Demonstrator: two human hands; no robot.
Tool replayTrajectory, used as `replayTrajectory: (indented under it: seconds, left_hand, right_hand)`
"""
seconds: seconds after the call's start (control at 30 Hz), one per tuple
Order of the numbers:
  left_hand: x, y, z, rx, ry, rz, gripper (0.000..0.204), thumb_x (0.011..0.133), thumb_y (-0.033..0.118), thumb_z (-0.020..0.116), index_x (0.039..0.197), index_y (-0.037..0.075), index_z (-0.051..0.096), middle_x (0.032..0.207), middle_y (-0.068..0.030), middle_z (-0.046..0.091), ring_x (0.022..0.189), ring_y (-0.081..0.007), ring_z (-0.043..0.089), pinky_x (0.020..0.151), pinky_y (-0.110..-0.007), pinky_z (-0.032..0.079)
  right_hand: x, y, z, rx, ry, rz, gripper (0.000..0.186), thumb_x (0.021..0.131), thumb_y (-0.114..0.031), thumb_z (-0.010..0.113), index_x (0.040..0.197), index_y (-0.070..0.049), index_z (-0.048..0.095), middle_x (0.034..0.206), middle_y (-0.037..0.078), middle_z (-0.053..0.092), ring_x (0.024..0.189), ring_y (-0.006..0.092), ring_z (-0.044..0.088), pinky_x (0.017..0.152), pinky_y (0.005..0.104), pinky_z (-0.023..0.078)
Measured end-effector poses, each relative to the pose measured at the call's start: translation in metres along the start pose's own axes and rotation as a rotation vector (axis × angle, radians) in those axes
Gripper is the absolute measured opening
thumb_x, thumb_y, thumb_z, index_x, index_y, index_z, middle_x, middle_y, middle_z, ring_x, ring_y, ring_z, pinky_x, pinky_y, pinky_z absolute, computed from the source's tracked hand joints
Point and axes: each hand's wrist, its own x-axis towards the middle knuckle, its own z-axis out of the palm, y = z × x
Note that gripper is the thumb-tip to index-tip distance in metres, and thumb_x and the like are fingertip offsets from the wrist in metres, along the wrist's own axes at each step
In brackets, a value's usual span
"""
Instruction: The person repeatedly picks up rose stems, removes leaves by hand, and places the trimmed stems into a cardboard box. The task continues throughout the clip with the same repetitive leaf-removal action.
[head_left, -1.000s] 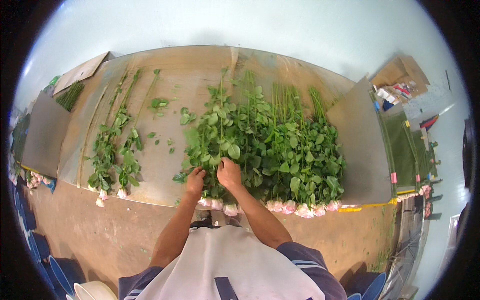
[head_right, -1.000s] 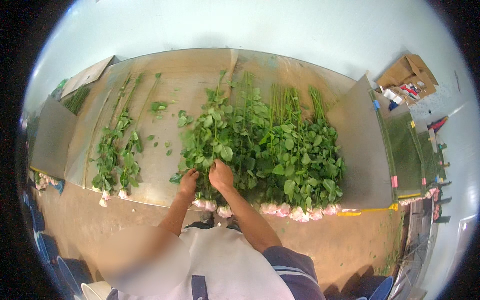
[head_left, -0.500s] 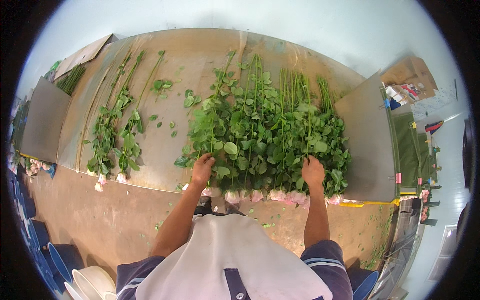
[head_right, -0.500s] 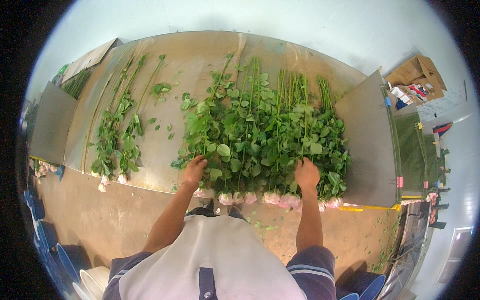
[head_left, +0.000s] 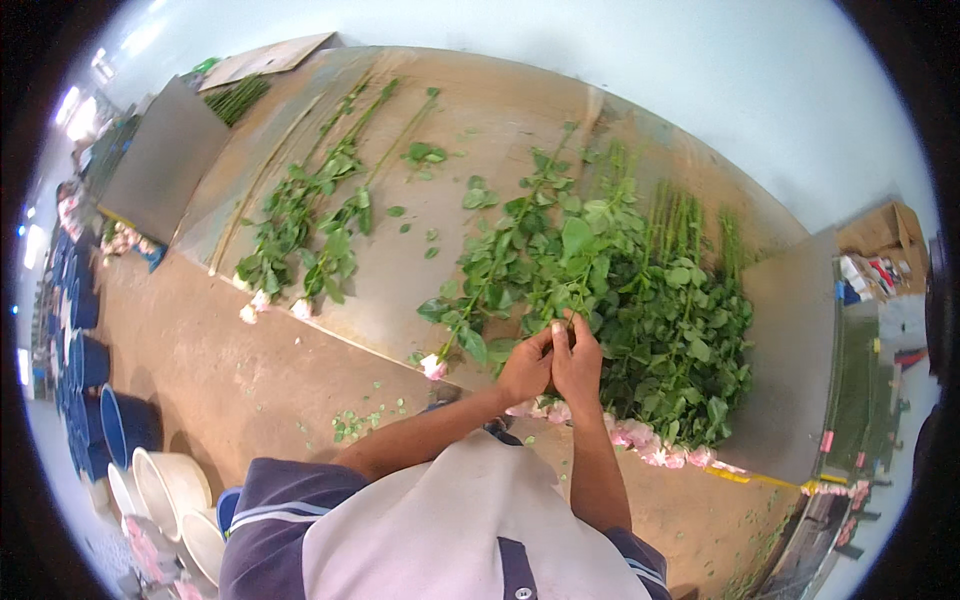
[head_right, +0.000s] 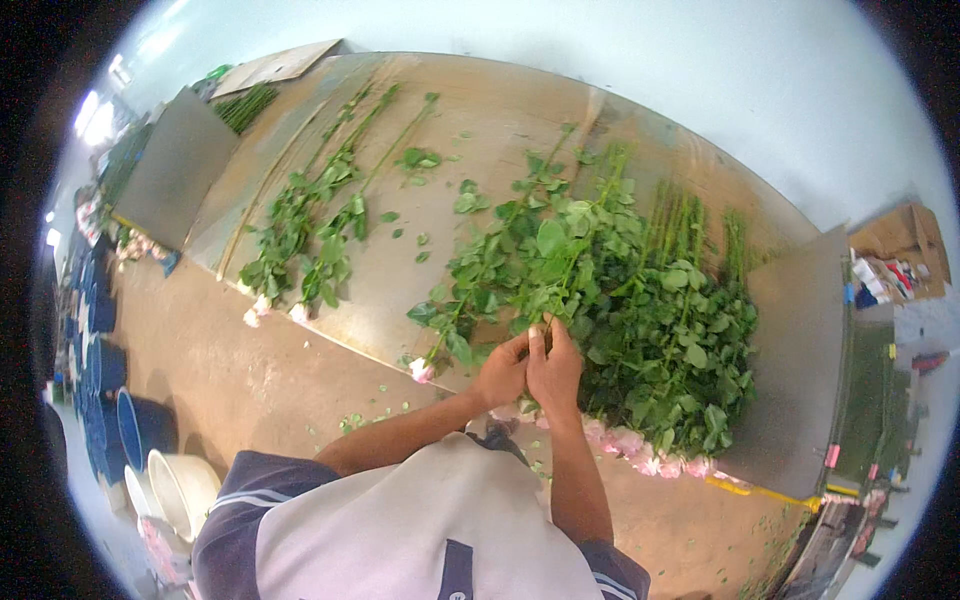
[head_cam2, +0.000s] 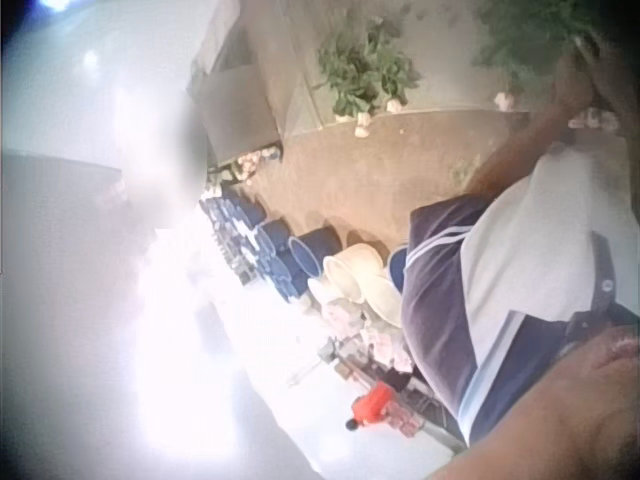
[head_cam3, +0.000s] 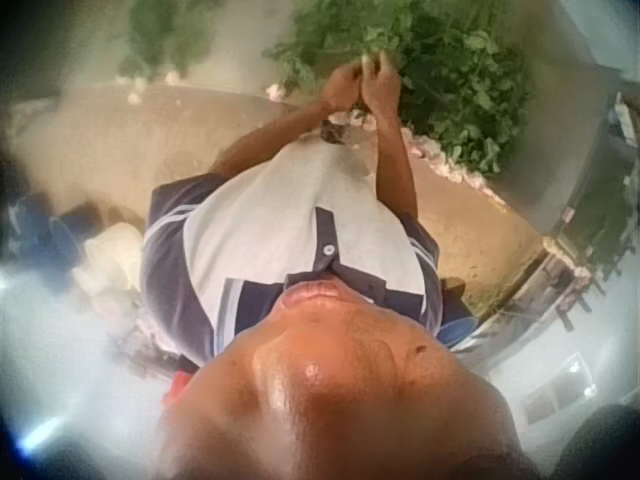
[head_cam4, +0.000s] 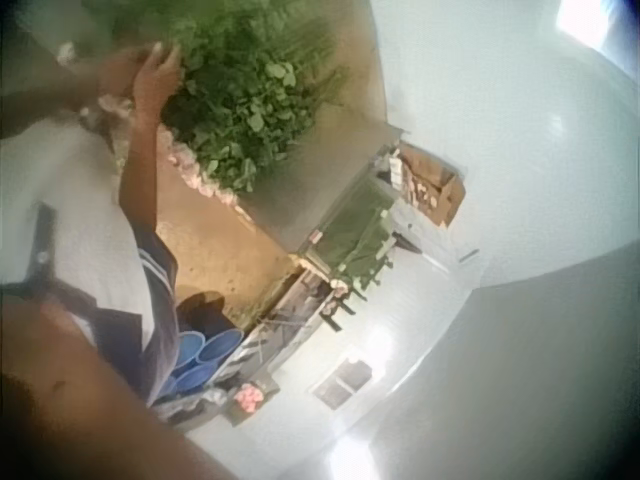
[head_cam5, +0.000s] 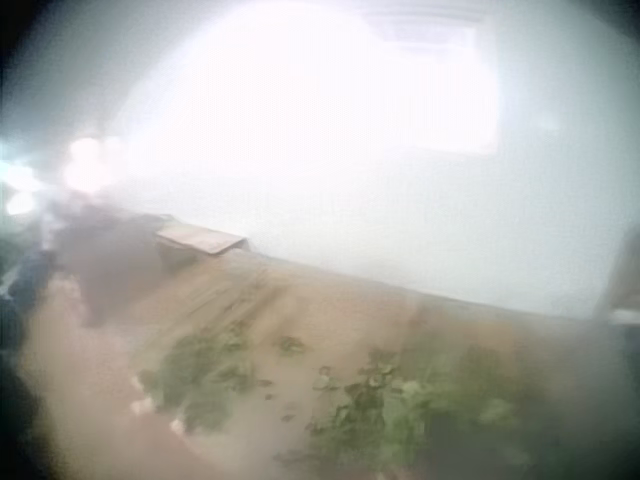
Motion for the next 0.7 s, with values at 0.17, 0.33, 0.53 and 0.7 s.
replayTrajectory:
  seconds: [0.17, 0.33, 0.53, 0.7]
  left_hand:
    - [-0.018, 0.032, 0.019, 0.276, -0.29, 0.182, 0.031, 0.092, 0.013, 0.053, 0.12, 0.003, 0.055, 0.115, -0.0135, 0.06, 0.102, -0.0255, 0.06, 0.086, -0.035, 0.047]
    - [-0.008, 0.018, 0.009, 0.132, -0.334, -0.078, 0.032, 0.094, 0.01, 0.049, 0.124, 0.0, 0.053, 0.116, -0.0106, 0.06, 0.103, -0.0187, 0.057, 0.086, -0.03, 0.048]
    - [-0.02, -0.026, -0.04, 0.107, -0.183, -0.25, 0.032, 0.095, 0.012, 0.048, 0.124, 0.0, 0.053, 0.114, -0.0105, 0.061, 0.096, -0.0155, 0.058, 0.08, -0.029, 0.049]
    - [-0.043, -0.028, -0.069, 0.211, -0.05, -0.288, 0.031, 0.095, 0.013, 0.049, 0.123, 0.001, 0.053, 0.106, -0.0094, 0.063, 0.08, -0.0132, 0.059, 0.073, -0.027, 0.049]
  right_hand:
    - [-0.031, -0.018, -0.074, 0.13, 0.214, 0.027, 0.022, 0.096, -0.008, 0.047, 0.11, 0.001, 0.061, 0.085, 0.009, 0.068, 0.074, 0.0128, 0.063, 0.069, 0.027, 0.05]
    - [-0.085, -0.043, -0.232, 0.116, 0.458, 0.003, 0.024, 0.095, -0.007, 0.047, 0.114, -0.003, 0.061, 0.074, 0.003, 0.062, 0.06, 0.0082, 0.055, 0.055, 0.0235, 0.047]
    - [-0.134, -0.075, -0.432, -0.752, 0.826, -0.022, 0.031, 0.092, -0.013, 0.043, 0.116, -0.012, 0.062, 0.071, 0.003, 0.062, 0.057, 0.0097, 0.051, 0.053, 0.0268, 0.043]
    - [-0.095, -0.01, -0.552, -0.572, 0.747, 0.298, 0.031, 0.098, -0.024, 0.047, 0.122, -0.009, 0.06, 0.082, 0.005, 0.062, 0.067, 0.0118, 0.055, 0.061, 0.0255, 0.045]
